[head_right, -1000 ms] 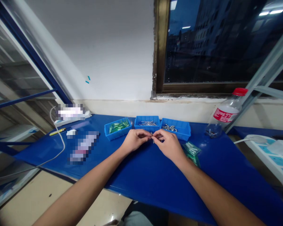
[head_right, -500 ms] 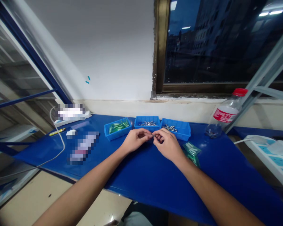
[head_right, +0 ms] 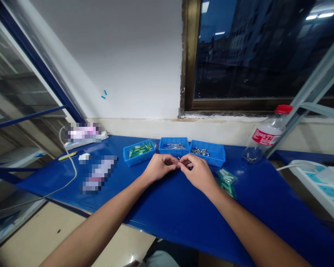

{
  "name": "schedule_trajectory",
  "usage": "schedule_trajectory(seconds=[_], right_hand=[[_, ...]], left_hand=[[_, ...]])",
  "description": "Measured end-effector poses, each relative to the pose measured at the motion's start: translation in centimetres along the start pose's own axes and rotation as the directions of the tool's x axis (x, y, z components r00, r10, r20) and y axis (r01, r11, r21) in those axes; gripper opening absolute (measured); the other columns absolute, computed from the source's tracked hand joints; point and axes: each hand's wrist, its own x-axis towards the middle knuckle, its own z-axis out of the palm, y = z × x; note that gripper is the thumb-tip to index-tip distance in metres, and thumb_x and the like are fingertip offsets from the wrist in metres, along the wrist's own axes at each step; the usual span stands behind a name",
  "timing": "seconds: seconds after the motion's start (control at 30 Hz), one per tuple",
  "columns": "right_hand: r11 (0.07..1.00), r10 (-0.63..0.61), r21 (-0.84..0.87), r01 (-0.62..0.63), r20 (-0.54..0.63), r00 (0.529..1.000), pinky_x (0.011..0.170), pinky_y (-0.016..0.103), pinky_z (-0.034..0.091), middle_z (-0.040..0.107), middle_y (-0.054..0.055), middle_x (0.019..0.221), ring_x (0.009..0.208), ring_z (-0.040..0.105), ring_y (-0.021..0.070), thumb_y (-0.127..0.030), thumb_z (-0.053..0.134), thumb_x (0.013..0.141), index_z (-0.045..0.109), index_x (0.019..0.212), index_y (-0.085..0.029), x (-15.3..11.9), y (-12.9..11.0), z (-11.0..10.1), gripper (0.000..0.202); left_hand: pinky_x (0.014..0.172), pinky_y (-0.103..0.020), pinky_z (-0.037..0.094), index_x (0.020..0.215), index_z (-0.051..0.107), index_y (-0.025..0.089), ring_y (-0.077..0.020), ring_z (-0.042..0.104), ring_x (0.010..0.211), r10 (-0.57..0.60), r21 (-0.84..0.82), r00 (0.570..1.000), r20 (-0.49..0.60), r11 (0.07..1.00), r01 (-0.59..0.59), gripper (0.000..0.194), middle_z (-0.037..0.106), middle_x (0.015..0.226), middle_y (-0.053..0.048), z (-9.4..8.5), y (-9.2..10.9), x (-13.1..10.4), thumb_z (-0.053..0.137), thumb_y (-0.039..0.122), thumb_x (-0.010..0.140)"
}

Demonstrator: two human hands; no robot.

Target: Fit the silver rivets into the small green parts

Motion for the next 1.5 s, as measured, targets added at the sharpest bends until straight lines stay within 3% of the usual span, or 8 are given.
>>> schedule_trajectory(seconds=[0.17, 0.33, 0.53, 0.67, 0.87, 1.0, 1.33, 1.5], right_hand=[[0.998, 0.022, 0.05, -0.023, 0.015, 1.0, 0.074, 0.035, 0.065, 0.076, 0.005, 0.096, 0.078, 0.075, 0.0202, -0.03, 0.068, 0.091, 0.071, 0.097, -0.022, 0.0, 0.3, 0.0, 0.011], [1.0, 0.026, 0.018, -0.026, 0.01, 1.0, 0.075, 0.036, 0.064, 0.076, 0.006, 0.097, 0.078, 0.074, 0.0196, -0.027, 0.067, 0.09, 0.07, 0.099, -0.022, 0.0, 0.4, 0.0, 0.011], [0.999, -0.019, -0.038, 0.019, 0.015, 1.0, 0.068, 0.032, 0.058, 0.071, 0.003, 0.089, 0.074, 0.066, 0.0178, -0.021, 0.062, 0.088, 0.072, 0.097, -0.022, 0.1, 0.2, -0.1, 0.013], [0.994, -0.032, -0.101, 0.03, -0.019, 0.999, 0.062, 0.032, 0.055, 0.066, 0.003, 0.086, 0.068, 0.062, 0.0168, -0.02, 0.061, 0.088, 0.073, 0.093, -0.023, 0.2, 0.2, -0.2, 0.014], [0.998, -0.056, -0.043, 0.055, -0.022, 0.998, 0.072, 0.034, 0.059, 0.071, 0.004, 0.096, 0.077, 0.067, 0.0184, -0.023, 0.064, 0.089, 0.072, 0.096, -0.024, 0.3, 0.2, -0.3, 0.01], [0.994, -0.094, -0.05, 0.095, 0.033, 0.995, 0.079, 0.035, 0.06, 0.074, 0.004, 0.099, 0.084, 0.071, 0.0197, -0.019, 0.061, 0.09, 0.072, 0.095, -0.024, 0.2, 0.0, -0.4, 0.013], [0.998, 0.055, 0.041, -0.056, 0.014, 0.998, 0.077, 0.036, 0.062, 0.077, 0.003, 0.091, 0.079, 0.074, 0.0202, -0.032, 0.068, 0.091, 0.072, 0.095, -0.023, 0.0, 0.2, 0.2, 0.011], [0.998, 0.053, 0.038, -0.053, 0.016, 0.998, 0.074, 0.035, 0.061, 0.075, 0.003, 0.091, 0.077, 0.072, 0.0193, -0.029, 0.068, 0.089, 0.069, 0.094, -0.022, -0.1, 0.4, 0.4, 0.009]], left_hand=[[0.082, -0.026, 0.062, 0.1, 0.077, 0.013, -0.0179, 0.079, 0.088, 0.028, -0.062, 1.0, -0.009, 0.998, -0.028, 0.025, 0.082, 0.095, -0.007, 0.2, 0.0, 0.1, 0.073, 0.001, 0.079], [0.084, -0.027, 0.061, 0.102, 0.077, 0.012, -0.0174, 0.078, 0.089, 0.081, -0.054, 0.996, -0.023, 0.995, -0.082, 0.024, 0.082, 0.098, -0.008, 0.1, 0.0, 0.1, 0.072, 0.003, 0.081], [0.087, -0.029, 0.061, 0.111, 0.073, 0.012, -0.0206, 0.079, 0.095, 0.05, -0.125, 0.999, -0.012, 0.991, -0.051, 0.025, 0.082, 0.102, -0.011, 0.3, -0.2, 0.0, 0.075, 0.014, 0.086], [0.08, -0.026, 0.058, 0.109, 0.077, 0.014, -0.0196, 0.077, 0.088, 0.025, -0.023, 0.999, 0.024, 0.999, -0.025, 0.026, 0.082, 0.097, -0.009, 0.0, 0.2, -0.1, 0.072, 0.034, 0.094], [0.075, -0.024, 0.055, 0.107, 0.082, 0.014, -0.0194, 0.076, 0.083, -0.001, 0.039, 0.997, 0.076, 0.999, -0.002, 0.044, 0.081, 0.089, -0.007, -0.4, 1.2, -0.3, 0.066, 0.054, 0.097], [0.077, -0.025, 0.056, 0.11, 0.082, 0.015, -0.0208, 0.077, 0.087, 0.009, 0.019, 0.996, 0.087, 1.0, -0.011, 0.034, 0.082, 0.096, -0.007, -0.4, 0.6, -0.2, 0.071, 0.043, 0.094], [0.073, -0.023, 0.056, 0.095, 0.082, 0.017, -0.0169, 0.076, 0.078, 0.078, 0.166, 0.997, 0.006, 0.983, -0.078, 0.011, 0.082, 0.088, -0.003, -0.2, 0.1, 0.0, 0.078, 0.02, 0.085], [0.079, -0.023, 0.057, 0.111, 0.077, 0.017, -0.0147, 0.076, 0.083, 0.095, 0.11, 0.995, -0.036, 0.99, -0.09, 0.034, 0.082, 0.094, -0.002, 0.0, 0.2, 0.1, 0.073, 0.005, 0.08]])
